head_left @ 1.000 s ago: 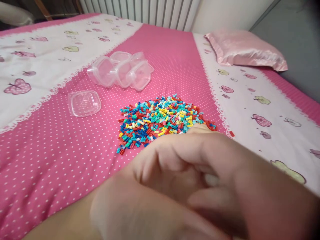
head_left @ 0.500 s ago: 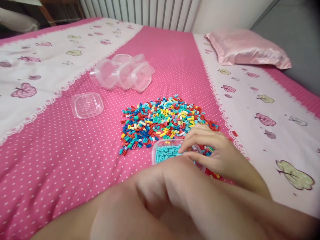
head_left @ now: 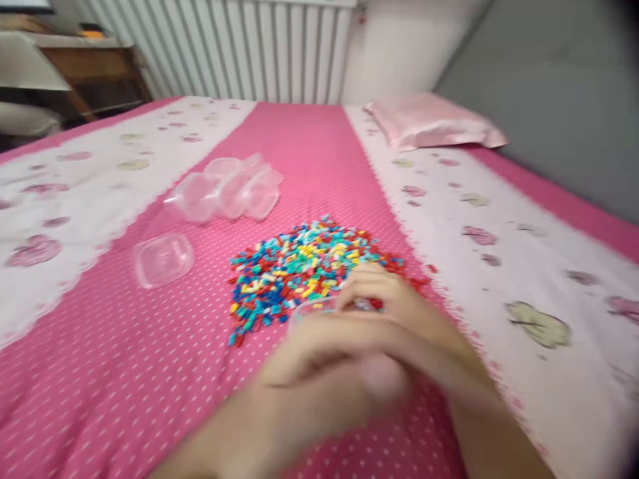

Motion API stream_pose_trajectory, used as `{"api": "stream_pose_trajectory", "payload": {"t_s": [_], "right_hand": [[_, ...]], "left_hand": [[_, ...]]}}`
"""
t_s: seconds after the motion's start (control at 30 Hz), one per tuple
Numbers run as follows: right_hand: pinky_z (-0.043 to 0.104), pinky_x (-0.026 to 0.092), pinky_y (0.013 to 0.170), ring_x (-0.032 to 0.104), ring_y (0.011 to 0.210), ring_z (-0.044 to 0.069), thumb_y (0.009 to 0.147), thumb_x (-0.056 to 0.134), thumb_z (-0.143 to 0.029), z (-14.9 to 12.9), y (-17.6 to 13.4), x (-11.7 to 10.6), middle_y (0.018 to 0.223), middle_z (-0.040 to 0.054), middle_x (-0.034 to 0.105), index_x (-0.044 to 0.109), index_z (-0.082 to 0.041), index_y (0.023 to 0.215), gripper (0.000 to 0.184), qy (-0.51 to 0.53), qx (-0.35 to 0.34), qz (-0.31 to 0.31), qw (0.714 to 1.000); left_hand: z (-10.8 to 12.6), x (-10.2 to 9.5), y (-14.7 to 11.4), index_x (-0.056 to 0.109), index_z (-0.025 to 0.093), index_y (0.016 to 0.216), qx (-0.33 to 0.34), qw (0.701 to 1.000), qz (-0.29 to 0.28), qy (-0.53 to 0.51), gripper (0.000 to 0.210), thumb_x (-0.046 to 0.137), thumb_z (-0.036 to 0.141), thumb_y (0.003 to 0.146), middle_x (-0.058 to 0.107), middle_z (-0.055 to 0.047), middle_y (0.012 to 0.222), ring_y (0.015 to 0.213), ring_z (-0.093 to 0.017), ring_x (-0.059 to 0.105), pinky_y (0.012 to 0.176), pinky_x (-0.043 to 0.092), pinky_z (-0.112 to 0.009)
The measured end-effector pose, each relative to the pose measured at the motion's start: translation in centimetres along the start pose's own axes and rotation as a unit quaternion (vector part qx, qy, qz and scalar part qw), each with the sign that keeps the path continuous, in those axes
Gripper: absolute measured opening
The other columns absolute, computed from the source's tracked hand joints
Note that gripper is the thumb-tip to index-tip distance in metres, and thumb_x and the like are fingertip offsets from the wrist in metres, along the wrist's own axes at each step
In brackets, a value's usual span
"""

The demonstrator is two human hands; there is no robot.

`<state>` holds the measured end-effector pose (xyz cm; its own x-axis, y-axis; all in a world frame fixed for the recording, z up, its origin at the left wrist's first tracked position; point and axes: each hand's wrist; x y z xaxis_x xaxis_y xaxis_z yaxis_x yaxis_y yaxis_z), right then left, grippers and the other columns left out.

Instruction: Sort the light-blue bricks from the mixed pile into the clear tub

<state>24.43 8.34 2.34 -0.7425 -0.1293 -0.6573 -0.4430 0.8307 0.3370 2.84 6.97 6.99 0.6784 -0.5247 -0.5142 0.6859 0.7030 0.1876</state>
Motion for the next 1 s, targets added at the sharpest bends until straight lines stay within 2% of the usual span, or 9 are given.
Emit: {"api": "stream_pose_trajectory", "payload": {"t_s": [0.07, 0.13, 0.17, 0.23, 0.3, 0.43, 0.6, 0.83, 1.0], "right_hand": [[0.033, 0.04, 0.09, 0.062, 0.092, 0.016, 0.088, 0.075, -0.019, 0.0, 0.4, -0.2, 0.088, -0.0038, 0.072, 0.07, -0.023, 0.087, 0.006, -0.006, -0.018, 0.002, 1.0], [0.032, 0.039, 0.093, 0.063, 0.094, 0.014, 0.087, 0.077, -0.022, 0.0, 0.8, -0.5, 0.091, -0.0044, 0.072, 0.07, -0.023, 0.089, 0.007, -0.008, -0.013, -0.003, 1.0], [0.032, 0.038, 0.094, 0.062, 0.095, 0.014, 0.086, 0.078, -0.023, 0.0, 0.8, -0.5, 0.092, -0.0043, 0.071, 0.07, -0.023, 0.089, 0.007, -0.015, -0.003, 0.0, 1.0], [0.033, 0.037, 0.095, 0.061, 0.097, 0.016, 0.085, 0.079, -0.023, -0.1, 0.9, -0.4, 0.092, -0.0034, 0.07, 0.071, -0.023, 0.088, 0.009, -0.035, 0.017, 0.004, 0.999], [0.035, 0.037, 0.094, 0.06, 0.097, 0.017, 0.083, 0.081, -0.023, -0.1, 0.8, -0.2, 0.091, -0.0026, 0.067, 0.072, -0.024, 0.087, 0.01, -0.052, 0.03, 0.007, 0.998], [0.035, 0.039, 0.09, 0.059, 0.094, 0.018, 0.082, 0.081, -0.022, 0.1, 0.8, 0.3, 0.089, -0.0022, 0.065, 0.071, -0.025, 0.084, 0.01, -0.054, 0.041, 0.035, 0.997], [0.035, 0.039, 0.089, 0.059, 0.093, 0.018, 0.087, 0.077, -0.023, 0.1, 0.7, 0.4, 0.09, -0.0021, 0.066, 0.069, -0.023, 0.08, 0.01, -0.043, 0.048, 0.073, 0.995], [0.036, 0.039, 0.09, 0.061, 0.091, 0.017, 0.087, 0.076, -0.022, 0.0, 0.9, 0.2, 0.086, -0.0028, 0.068, 0.068, -0.023, 0.078, 0.012, -0.017, 0.038, 0.078, 0.996], [0.032, 0.048, 0.085, 0.063, 0.09, 0.016, 0.097, 0.063, -0.038, -2.6, 0.0, -0.8, 0.093, -0.0007, 0.068, 0.071, -0.027, 0.102, 0.014, 0.126, -0.009, 0.119, 0.985]], "left_hand": [[-1.1, -1.3, 2.0, 0.076, 0.032, 0.089, 0.009, 0.986, 0.116, -0.123, 0.044, 0.041, 0.055, 0.101, 0.069, -0.001, 0.075, 0.071, -0.021, 0.062, 0.062, 0.05, -0.034], [-2.4, -2.3, 3.6, 0.074, 0.028, 0.092, -0.028, 0.969, 0.216, -0.117, 0.034, 0.046, 0.045, 0.101, 0.057, 0.002, 0.062, 0.06, -0.016, 0.05, 0.054, 0.04, -0.029], [-3.0, -2.8, 4.2, 0.072, 0.026, 0.094, -0.032, 0.972, 0.221, -0.076, 0.03, 0.048, 0.044, 0.1, 0.055, 0.002, 0.063, 0.061, -0.016, 0.05, 0.055, 0.039, -0.028], [-4.0, -3.5, 4.7, 0.07, 0.023, 0.098, -0.036, 0.986, 0.159, 0.037, 0.025, 0.055, 0.042, 0.096, 0.066, 0.001, 0.079, 0.074, -0.017, 0.059, 0.066, 0.044, -0.029], [-4.6, -3.8, 4.9, 0.069, 0.021, 0.091, -0.024, 0.988, 0.08, 0.131, 0.025, 0.053, 0.04, 0.096, 0.068, 0.0, 0.082, 0.077, -0.018, 0.061, 0.07, 0.044, -0.029], [-5.2, -3.0, 5.0, 0.07, 0.022, 0.089, 0.029, 0.978, -0.015, 0.204, 0.019, 0.062, 0.038, 0.093, 0.071, 0.0, 0.088, 0.083, -0.019, 0.062, 0.076, 0.043, -0.031], [-5.6, -2.0, 5.2, 0.072, 0.025, 0.088, 0.055, 0.975, -0.034, 0.213, 0.01, 0.069, 0.034, 0.09, 0.072, 0.002, 0.082, 0.081, -0.019, 0.062, 0.077, 0.04, -0.032], [-5.2, -2.4, 5.2, 0.074, 0.025, 0.088, 0.031, 0.982, -0.031, 0.181, 0.009, 0.065, 0.025, 0.088, 0.074, 0.002, 0.085, 0.08, -0.018, 0.065, 0.077, 0.044, -0.03], [-4.4, -2.3, 4.9, 0.074, 0.023, 0.081, 0.018, 0.985, -0.036, 0.171, 0.012, 0.062, 0.024, 0.081, 0.073, 0.001, 0.076, 0.071, -0.017, 0.063, 0.069, 0.045, -0.029]]}}
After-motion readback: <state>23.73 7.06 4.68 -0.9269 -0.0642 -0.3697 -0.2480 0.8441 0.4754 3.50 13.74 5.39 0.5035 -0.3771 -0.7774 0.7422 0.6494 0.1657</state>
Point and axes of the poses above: each hand's wrist, its own y-axis towards the middle knuckle, its own x-axis out of the palm, z = x × y
